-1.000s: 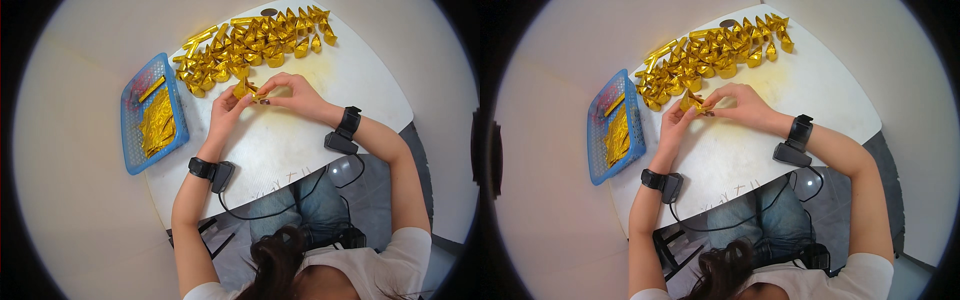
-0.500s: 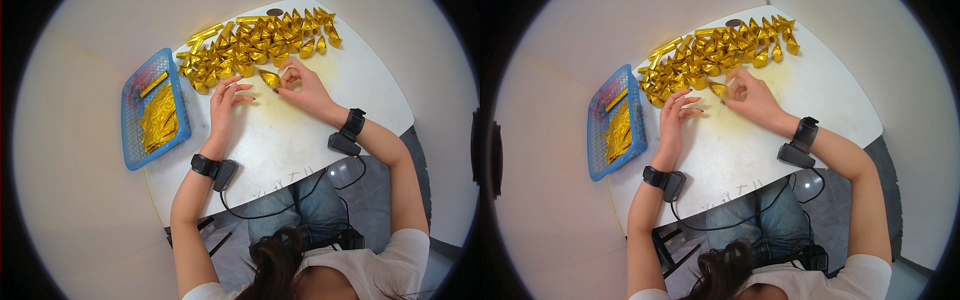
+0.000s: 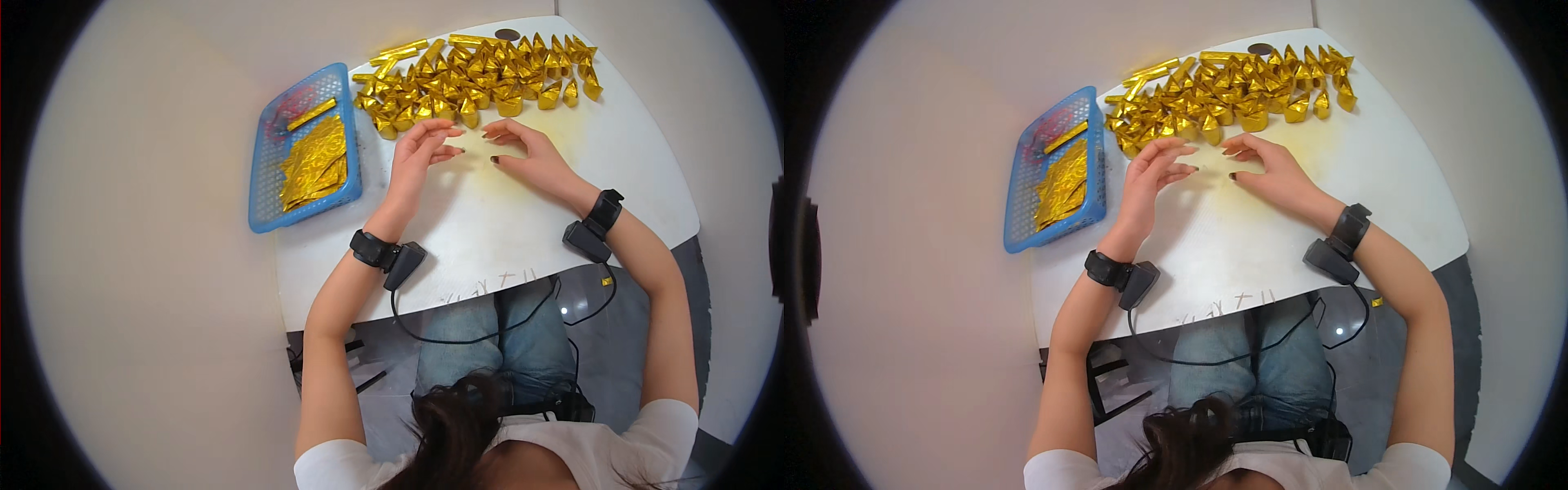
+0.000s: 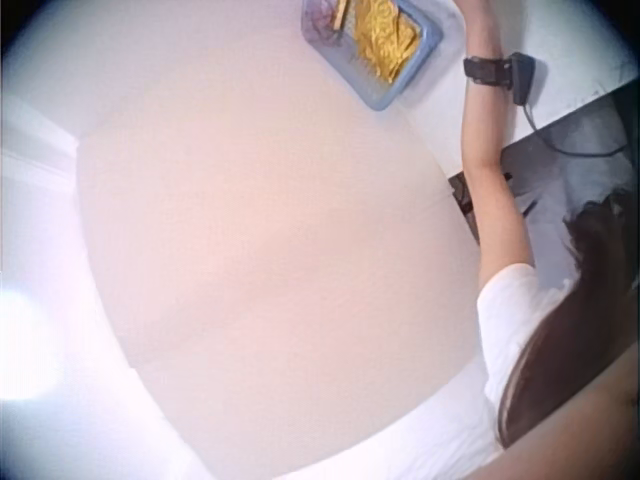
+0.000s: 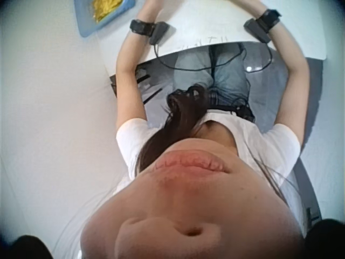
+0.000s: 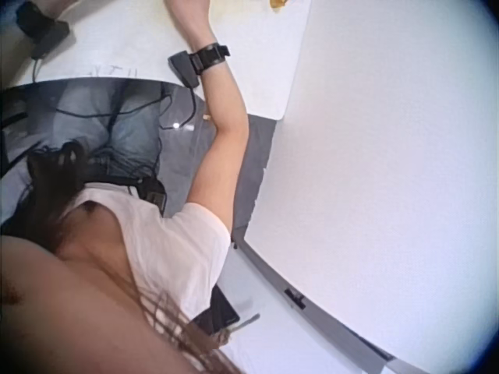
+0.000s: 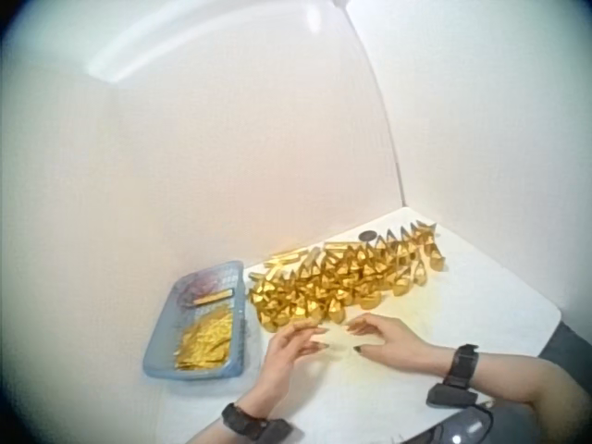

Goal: Folding gold paper into traditional Chinese paper ingots.

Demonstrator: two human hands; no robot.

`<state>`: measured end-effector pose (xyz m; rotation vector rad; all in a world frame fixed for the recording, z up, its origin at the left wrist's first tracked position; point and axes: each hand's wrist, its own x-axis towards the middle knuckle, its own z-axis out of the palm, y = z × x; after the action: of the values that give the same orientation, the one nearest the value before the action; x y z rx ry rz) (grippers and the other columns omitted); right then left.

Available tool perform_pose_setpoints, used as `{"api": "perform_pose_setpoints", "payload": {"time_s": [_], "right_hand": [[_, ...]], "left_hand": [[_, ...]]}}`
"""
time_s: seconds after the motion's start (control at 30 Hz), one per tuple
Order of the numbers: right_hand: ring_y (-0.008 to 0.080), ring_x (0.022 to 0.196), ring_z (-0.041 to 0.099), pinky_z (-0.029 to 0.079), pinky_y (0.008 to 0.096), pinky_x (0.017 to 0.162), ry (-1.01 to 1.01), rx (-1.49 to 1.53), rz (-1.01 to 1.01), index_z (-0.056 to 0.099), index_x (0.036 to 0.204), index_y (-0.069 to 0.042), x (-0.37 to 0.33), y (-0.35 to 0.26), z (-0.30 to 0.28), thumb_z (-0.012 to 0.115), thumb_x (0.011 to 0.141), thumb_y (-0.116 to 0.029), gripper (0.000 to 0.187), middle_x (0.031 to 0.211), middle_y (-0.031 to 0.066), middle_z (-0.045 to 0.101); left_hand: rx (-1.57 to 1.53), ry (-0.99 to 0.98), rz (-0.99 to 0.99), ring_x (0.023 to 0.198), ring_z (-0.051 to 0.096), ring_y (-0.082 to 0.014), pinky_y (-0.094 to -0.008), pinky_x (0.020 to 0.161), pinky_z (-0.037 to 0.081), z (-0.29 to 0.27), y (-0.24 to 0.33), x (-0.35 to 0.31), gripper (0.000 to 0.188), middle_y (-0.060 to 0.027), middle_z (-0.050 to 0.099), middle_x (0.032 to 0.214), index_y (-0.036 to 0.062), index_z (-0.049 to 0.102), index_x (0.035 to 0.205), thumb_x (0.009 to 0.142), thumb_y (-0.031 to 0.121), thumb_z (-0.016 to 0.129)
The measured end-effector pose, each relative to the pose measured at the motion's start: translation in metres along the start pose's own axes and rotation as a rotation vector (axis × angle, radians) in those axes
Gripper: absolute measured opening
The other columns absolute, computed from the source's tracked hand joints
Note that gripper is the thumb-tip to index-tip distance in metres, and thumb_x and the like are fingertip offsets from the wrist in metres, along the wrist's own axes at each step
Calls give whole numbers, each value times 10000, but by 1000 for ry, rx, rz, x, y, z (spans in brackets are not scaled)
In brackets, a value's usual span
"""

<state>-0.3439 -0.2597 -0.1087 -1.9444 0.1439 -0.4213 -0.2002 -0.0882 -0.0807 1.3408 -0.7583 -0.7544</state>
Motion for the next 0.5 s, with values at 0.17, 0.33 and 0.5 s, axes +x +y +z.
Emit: {"api": "perform_pose_setpoints", "payload": {"time_s": [0.17, 0.33, 0.5], "right_hand": [[157, 1032, 556, 434, 286, 927, -24, 78, 11, 579, 1099, -7, 0, 3, 3, 557, 782, 12, 318, 1096, 68, 601], [158, 916, 591, 464, 284, 823, 45, 73, -30, 629, 1000, -21, 1, 10, -2, 545, 766, -24, 249, 953, 66, 646], [152, 887, 597, 471, 280, 801, 32, 53, -45, 630, 988, -20, 2, 14, 1, 527, 764, -27, 247, 932, 68, 648]], "left_hand": [[386, -72, 133, 978, 615, -133, -279, 836, 463, -14, 60, -13, 239, -62, 639, 1105, 52, 563, 1105, 915, 180, 495], [857, -81, -138, 1018, 590, -122, -295, 827, 455, -65, 135, -11, 206, -38, 664, 1044, 70, 609, 1024, 886, 207, 540], [1606, -271, -425, 1055, 582, -198, -332, 893, 441, -129, 144, 8, 285, -62, 657, 1098, 50, 658, 1055, 875, 238, 540]]}}
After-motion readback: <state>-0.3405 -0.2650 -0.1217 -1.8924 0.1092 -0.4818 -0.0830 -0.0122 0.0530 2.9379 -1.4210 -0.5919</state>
